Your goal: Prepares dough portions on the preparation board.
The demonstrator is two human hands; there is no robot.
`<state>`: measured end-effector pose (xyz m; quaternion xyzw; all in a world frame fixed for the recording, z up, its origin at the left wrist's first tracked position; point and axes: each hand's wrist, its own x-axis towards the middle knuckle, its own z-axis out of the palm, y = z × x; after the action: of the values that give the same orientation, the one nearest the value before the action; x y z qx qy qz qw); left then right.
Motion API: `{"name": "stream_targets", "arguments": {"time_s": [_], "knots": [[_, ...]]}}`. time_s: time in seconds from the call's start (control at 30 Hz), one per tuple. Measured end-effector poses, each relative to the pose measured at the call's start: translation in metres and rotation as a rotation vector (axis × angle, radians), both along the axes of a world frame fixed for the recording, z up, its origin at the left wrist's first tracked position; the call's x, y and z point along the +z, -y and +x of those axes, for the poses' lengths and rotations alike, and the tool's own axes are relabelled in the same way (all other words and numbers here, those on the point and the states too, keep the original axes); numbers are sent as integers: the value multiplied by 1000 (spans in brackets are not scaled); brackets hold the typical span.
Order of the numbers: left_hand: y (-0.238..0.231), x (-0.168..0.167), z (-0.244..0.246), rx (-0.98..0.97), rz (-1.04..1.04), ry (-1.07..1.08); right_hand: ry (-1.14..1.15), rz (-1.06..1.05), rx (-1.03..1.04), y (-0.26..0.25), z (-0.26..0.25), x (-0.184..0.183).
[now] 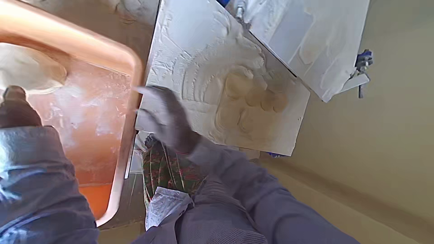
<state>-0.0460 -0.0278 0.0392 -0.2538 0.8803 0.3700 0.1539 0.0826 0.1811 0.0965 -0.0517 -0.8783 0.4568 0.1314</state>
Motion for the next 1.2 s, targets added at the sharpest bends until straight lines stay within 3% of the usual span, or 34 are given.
{"name": "stream_targets", "arguments": {"time_s": [0.03, 0.1, 0.2, 0.27, 0.33, 0.4, 0.6, 0.73, 0.87, 0.93, 1.07, 1.2], "knots": [[6, -2, 19, -54, 19, -92, 19, 60, -73, -36, 39, 3], [27, -29, 57, -343, 67, -401, 127, 236, -266, -116, 110, 6], [-39, 19, 124, -270, 209, -310, 608, 356, -493, -216, 182, 22], [-83, 40, 169, -279, 234, -291, 907, 358, -558, -259, 194, 13], [-111, 40, 206, -298, 236, -323, 1091, 311, -570, -272, 190, 8], [-131, 43, 235, -261, 235, -350, 1096, 249, -591, -264, 189, 10], [-152, 56, 295, -69, 212, -302, 903, -234, -741, -270, 194, -17], [-150, 71, 324, 47, 164, -291, 844, -264, -666, -269, 194, -11], [-151, 80, 345, 98, 137, -285, 826, -393, -731, -268, 190, -1], [-154, 82, 353, 118, 137, -280, 773, -338, -689, -268, 193, -1], [-159, 83, 363, 135, 151, -299, 538, -80, -413, -277, 201, 12], [-163, 75, 367, 86, 164, -274, 611, 154, -272, -293, 199, 46]]}}
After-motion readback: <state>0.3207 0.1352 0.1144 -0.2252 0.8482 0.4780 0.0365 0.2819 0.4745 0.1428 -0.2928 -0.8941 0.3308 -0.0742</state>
